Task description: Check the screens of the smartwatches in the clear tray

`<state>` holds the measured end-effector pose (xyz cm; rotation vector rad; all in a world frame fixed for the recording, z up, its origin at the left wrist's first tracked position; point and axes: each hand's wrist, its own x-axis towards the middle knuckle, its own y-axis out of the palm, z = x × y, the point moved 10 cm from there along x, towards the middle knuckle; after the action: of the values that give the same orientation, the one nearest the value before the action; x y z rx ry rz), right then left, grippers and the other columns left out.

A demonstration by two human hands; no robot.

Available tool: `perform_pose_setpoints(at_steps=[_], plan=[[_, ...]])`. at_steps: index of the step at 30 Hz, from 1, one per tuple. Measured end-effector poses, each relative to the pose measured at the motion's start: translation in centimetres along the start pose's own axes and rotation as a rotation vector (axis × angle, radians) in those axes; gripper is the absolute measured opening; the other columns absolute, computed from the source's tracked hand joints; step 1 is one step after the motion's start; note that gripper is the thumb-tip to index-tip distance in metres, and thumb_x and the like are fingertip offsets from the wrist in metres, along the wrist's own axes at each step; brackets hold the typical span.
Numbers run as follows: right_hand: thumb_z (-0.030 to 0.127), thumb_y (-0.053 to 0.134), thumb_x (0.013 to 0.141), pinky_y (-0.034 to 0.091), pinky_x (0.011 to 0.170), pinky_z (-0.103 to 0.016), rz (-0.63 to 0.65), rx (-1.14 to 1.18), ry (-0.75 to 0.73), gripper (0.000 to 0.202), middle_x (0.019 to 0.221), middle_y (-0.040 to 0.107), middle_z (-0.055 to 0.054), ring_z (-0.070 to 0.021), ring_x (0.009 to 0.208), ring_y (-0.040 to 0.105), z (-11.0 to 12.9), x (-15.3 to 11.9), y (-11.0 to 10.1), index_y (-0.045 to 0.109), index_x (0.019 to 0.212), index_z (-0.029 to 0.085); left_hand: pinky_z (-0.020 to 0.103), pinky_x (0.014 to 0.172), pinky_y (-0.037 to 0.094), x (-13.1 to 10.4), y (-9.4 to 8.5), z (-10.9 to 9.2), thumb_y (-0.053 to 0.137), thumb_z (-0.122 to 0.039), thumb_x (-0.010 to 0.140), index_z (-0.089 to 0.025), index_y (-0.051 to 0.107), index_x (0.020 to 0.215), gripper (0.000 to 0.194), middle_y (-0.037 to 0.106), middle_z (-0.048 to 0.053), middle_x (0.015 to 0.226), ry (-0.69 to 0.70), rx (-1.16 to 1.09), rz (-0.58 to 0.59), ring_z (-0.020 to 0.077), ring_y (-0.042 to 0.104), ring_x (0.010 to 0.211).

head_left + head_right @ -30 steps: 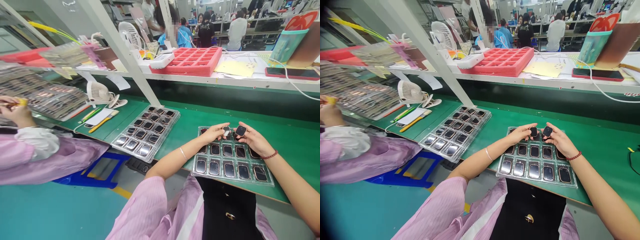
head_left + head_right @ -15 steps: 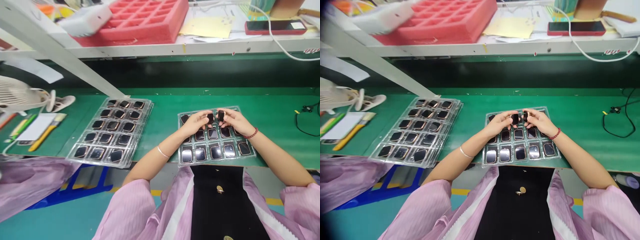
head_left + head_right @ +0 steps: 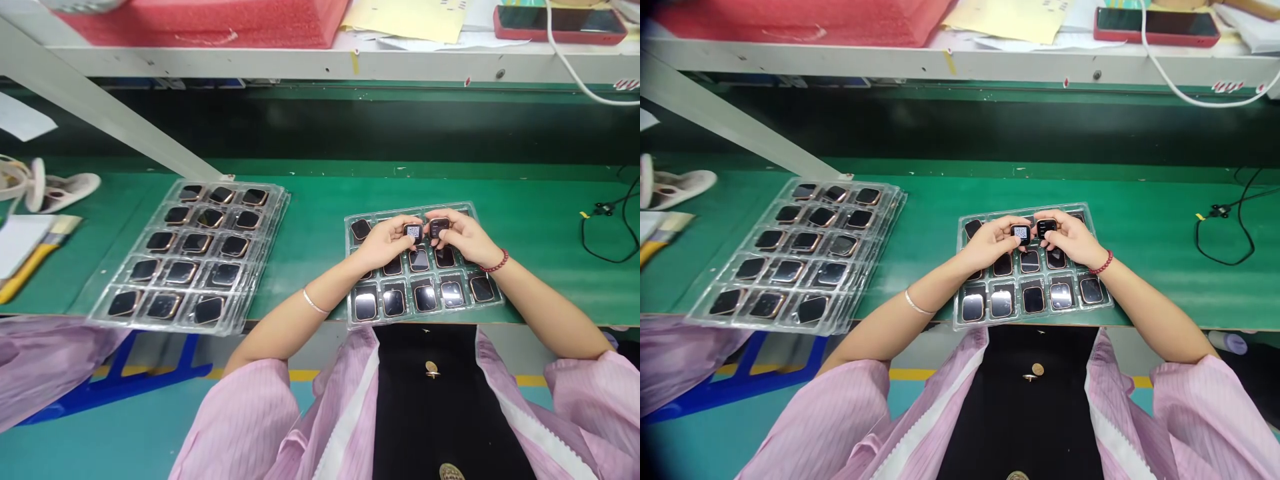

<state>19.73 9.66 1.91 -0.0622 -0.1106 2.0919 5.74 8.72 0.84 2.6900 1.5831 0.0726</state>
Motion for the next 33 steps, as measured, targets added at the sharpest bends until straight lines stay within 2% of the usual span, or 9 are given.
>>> perform_pose_setpoints(at_steps=[3,5,10,14,19,26,33], plan=[[0.041,0.072,0.093,0.065,0.068,-0.030,-0.013,0.026,0.023,0.034,0.102,0.078,-0.007,-0.0153,0.072,0.071,0.09,-0.09,0.03,0.069,0.119,0.018,0.021,0.060,0.053,-0.15,-0.47,0.13,0.063,-0.034,0.096,-0.014,0.068,0.121,0.033,0.077,0.010,0.107,-0.041,0.047,-0.043,0.0112,0.071,0.070],[0.043,0.071,0.094,0.064,0.065,-0.029,-0.022,0.041,0.039,0.031,0.095,0.078,-0.007,-0.0148,0.070,0.070,0.04,-0.12,0.01,0.070,0.111,0.017,0.019,0.055,0.048,-0.21,-0.74,0.18,0.060,-0.034,0.098,-0.014,0.069,0.118,0.030,0.077,0.010,0.105,-0.053,0.062,-0.069,0.0103,0.070,0.067],[0.037,0.075,0.089,0.063,0.064,-0.027,-0.026,0.017,0.002,0.034,0.103,0.078,-0.007,-0.0132,0.068,0.069,0.22,-0.08,-0.02,0.069,0.116,0.018,0.022,0.066,0.055,-0.06,-0.86,-0.24,0.068,-0.025,0.089,-0.014,0.067,0.121,0.034,0.075,0.010,0.113,0.013,0.041,-0.082,0.0117,0.072,0.077],[0.041,0.076,0.091,0.064,0.066,-0.028,-0.013,-0.030,-0.010,0.037,0.104,0.078,-0.008,-0.0134,0.068,0.069,-0.02,-0.03,0.23,0.068,0.118,0.018,0.027,0.074,0.061,0.09,-0.72,0.03,0.071,-0.025,0.087,-0.013,0.065,0.118,0.034,0.074,0.011,0.117,0.025,0.015,-0.078,0.0137,0.073,0.083],[0.046,0.076,0.092,0.064,0.066,-0.028,0.003,-0.054,-0.009,0.036,0.101,0.077,-0.007,-0.0135,0.069,0.068,-0.07,-0.03,0.56,0.069,0.114,0.018,0.026,0.072,0.061,0.13,-0.68,0.19,0.072,-0.027,0.088,-0.013,0.067,0.113,0.029,0.073,0.011,0.115,0.026,-0.001,-0.082,0.0145,0.072,0.087],[0.041,0.074,0.092,0.064,0.066,-0.028,0.003,-0.062,-0.018,0.032,0.101,0.077,-0.007,-0.0138,0.070,0.068,0.16,-0.08,0.64,0.069,0.114,0.018,0.024,0.070,0.060,0.08,-0.51,0.24,0.068,-0.021,0.087,-0.013,0.068,0.112,0.026,0.074,0.009,0.109,0.018,0.014,-0.081,0.0127,0.070,0.084],[0.044,0.075,0.092,0.065,0.068,-0.029,0.002,-0.070,-0.011,0.033,0.105,0.076,-0.009,-0.0175,0.080,0.072,-0.01,-0.04,0.69,0.069,0.113,0.019,0.024,0.069,0.060,0.14,-0.47,0.26,0.067,-0.020,0.088,-0.012,0.067,0.111,0.025,0.073,0.010,0.112,0.032,0.023,-0.074,0.0117,0.069,0.082]])
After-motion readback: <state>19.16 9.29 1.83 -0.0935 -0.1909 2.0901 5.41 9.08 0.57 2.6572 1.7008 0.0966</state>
